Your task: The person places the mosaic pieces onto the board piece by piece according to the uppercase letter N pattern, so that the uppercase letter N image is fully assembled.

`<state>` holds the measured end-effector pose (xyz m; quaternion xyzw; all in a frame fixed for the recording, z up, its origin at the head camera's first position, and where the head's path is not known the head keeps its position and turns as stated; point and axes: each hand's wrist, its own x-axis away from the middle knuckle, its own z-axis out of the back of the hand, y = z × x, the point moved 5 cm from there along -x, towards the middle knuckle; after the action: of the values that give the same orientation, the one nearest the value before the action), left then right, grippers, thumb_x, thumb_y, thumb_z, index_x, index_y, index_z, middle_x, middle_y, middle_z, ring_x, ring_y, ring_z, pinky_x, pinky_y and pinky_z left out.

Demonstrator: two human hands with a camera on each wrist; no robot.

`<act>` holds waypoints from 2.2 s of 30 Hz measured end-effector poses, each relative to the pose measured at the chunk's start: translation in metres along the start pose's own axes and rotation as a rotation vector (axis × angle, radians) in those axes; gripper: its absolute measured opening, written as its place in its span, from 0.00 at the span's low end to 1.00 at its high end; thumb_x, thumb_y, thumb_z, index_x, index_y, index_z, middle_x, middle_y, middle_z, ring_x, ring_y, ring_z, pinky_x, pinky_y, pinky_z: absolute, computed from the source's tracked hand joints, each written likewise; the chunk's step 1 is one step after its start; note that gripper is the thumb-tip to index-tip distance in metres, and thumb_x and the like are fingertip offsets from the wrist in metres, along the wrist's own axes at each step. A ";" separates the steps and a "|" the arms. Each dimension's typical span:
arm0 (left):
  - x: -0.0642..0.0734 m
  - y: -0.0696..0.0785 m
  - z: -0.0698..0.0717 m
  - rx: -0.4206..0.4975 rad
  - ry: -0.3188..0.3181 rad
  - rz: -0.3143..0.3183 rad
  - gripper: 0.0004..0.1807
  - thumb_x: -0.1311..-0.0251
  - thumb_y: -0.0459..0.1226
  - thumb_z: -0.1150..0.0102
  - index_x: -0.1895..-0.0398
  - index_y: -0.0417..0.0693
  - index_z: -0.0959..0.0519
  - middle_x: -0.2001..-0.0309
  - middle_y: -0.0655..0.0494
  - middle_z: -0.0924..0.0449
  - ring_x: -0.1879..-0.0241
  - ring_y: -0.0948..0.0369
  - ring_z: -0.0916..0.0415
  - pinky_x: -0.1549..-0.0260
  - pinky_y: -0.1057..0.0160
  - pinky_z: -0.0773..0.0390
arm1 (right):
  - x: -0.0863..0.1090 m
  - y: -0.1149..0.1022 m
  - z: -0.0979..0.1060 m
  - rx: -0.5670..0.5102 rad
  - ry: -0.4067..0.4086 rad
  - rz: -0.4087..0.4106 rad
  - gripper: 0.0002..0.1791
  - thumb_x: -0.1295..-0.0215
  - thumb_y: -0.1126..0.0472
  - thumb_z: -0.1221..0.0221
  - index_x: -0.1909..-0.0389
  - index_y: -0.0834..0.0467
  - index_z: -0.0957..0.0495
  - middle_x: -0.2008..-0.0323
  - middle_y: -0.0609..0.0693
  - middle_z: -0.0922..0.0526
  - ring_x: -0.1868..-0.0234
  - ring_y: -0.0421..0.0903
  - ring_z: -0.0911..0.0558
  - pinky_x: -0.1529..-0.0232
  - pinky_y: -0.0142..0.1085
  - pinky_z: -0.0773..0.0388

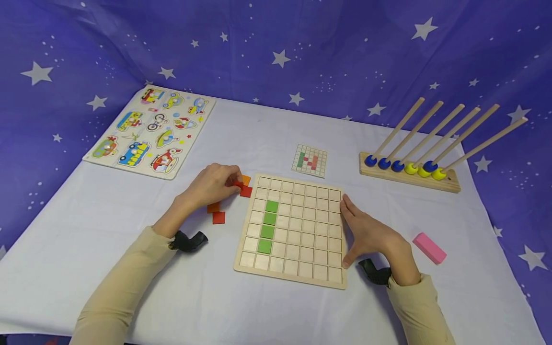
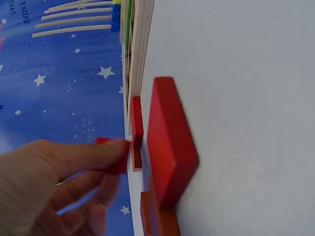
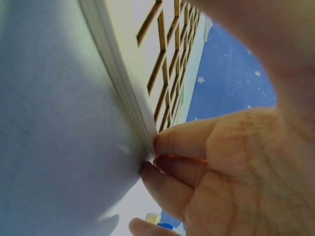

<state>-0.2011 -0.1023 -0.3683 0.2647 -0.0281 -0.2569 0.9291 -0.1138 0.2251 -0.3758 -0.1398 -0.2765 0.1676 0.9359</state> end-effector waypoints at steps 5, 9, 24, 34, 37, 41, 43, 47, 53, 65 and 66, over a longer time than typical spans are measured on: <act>-0.004 0.012 -0.006 0.178 0.048 -0.021 0.07 0.48 0.33 0.31 0.67 0.47 0.20 0.73 0.57 0.17 0.71 0.61 0.23 0.68 0.62 0.28 | 0.000 0.000 0.000 0.000 0.003 0.003 0.80 0.75 0.46 0.19 0.28 0.72 0.62 0.25 0.67 0.68 0.26 0.66 0.55 0.32 0.58 0.45; -0.006 0.031 -0.023 0.308 -0.027 -0.023 0.06 0.46 0.34 0.32 0.65 0.47 0.19 0.71 0.58 0.16 0.69 0.63 0.21 0.66 0.64 0.26 | 0.000 0.000 0.000 0.002 0.005 0.005 0.80 0.75 0.46 0.19 0.28 0.73 0.62 0.25 0.67 0.68 0.26 0.67 0.55 0.32 0.58 0.45; -0.012 0.074 -0.058 0.301 -0.207 -0.161 0.03 0.44 0.34 0.33 0.67 0.50 0.15 0.71 0.62 0.16 0.71 0.70 0.23 0.67 0.71 0.24 | 0.000 0.000 0.000 -0.011 0.002 0.003 0.81 0.75 0.46 0.19 0.27 0.72 0.63 0.25 0.67 0.68 0.26 0.66 0.56 0.31 0.58 0.46; -0.009 0.079 -0.063 0.215 -0.278 -0.206 0.04 0.44 0.37 0.33 0.65 0.52 0.14 0.68 0.64 0.16 0.69 0.71 0.25 0.63 0.70 0.26 | 0.000 0.000 -0.001 -0.012 -0.001 0.007 0.80 0.75 0.46 0.19 0.28 0.72 0.63 0.25 0.67 0.69 0.26 0.66 0.56 0.31 0.57 0.45; -0.008 0.080 -0.063 0.193 -0.269 -0.220 0.04 0.44 0.37 0.33 0.65 0.51 0.14 0.67 0.64 0.17 0.68 0.70 0.25 0.62 0.69 0.26 | 0.000 0.000 0.000 -0.012 -0.002 0.004 0.80 0.75 0.46 0.19 0.27 0.72 0.63 0.25 0.67 0.69 0.26 0.66 0.56 0.31 0.57 0.45; -0.008 0.083 -0.063 0.157 -0.250 -0.250 0.03 0.43 0.36 0.34 0.67 0.51 0.13 0.68 0.64 0.19 0.67 0.68 0.25 0.60 0.67 0.27 | 0.000 -0.001 0.000 -0.013 -0.003 0.003 0.80 0.75 0.47 0.19 0.27 0.72 0.63 0.25 0.67 0.69 0.26 0.66 0.56 0.31 0.57 0.45; -0.008 0.084 -0.063 0.145 -0.246 -0.257 0.03 0.43 0.36 0.35 0.68 0.51 0.13 0.68 0.64 0.19 0.67 0.68 0.25 0.60 0.68 0.27 | 0.001 -0.001 0.000 -0.012 -0.002 0.004 0.80 0.75 0.47 0.19 0.28 0.72 0.63 0.25 0.67 0.68 0.26 0.66 0.56 0.32 0.57 0.45; -0.007 0.085 -0.063 0.136 -0.242 -0.245 0.02 0.43 0.36 0.34 0.68 0.51 0.13 0.68 0.63 0.19 0.68 0.68 0.25 0.62 0.69 0.27 | 0.001 -0.001 0.000 -0.010 -0.003 0.005 0.80 0.75 0.47 0.19 0.28 0.72 0.63 0.25 0.67 0.68 0.26 0.66 0.56 0.32 0.58 0.45; -0.008 0.081 -0.061 0.060 -0.213 -0.232 0.06 0.43 0.42 0.33 0.65 0.53 0.14 0.66 0.63 0.20 0.67 0.66 0.25 0.63 0.68 0.26 | 0.000 -0.001 0.001 -0.012 -0.007 -0.002 0.80 0.74 0.47 0.19 0.27 0.72 0.63 0.25 0.67 0.69 0.26 0.66 0.55 0.32 0.58 0.45; -0.013 0.009 -0.017 0.073 -0.098 0.030 0.06 0.49 0.39 0.29 0.69 0.50 0.14 0.69 0.59 0.19 0.70 0.63 0.26 0.69 0.64 0.29 | 0.000 0.000 0.000 -0.011 -0.006 0.000 0.80 0.74 0.46 0.19 0.27 0.72 0.63 0.25 0.67 0.69 0.26 0.66 0.56 0.31 0.58 0.46; -0.013 0.004 -0.015 0.073 -0.103 0.039 0.07 0.51 0.40 0.28 0.68 0.49 0.14 0.69 0.59 0.19 0.70 0.63 0.26 0.69 0.64 0.29 | 0.000 0.000 0.000 -0.012 -0.006 0.000 0.80 0.74 0.46 0.19 0.27 0.72 0.63 0.25 0.67 0.69 0.26 0.66 0.56 0.31 0.58 0.45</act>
<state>-0.2072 -0.0857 -0.3783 0.2841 -0.0903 -0.2506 0.9211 -0.1136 0.2252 -0.3759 -0.1448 -0.2803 0.1665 0.9342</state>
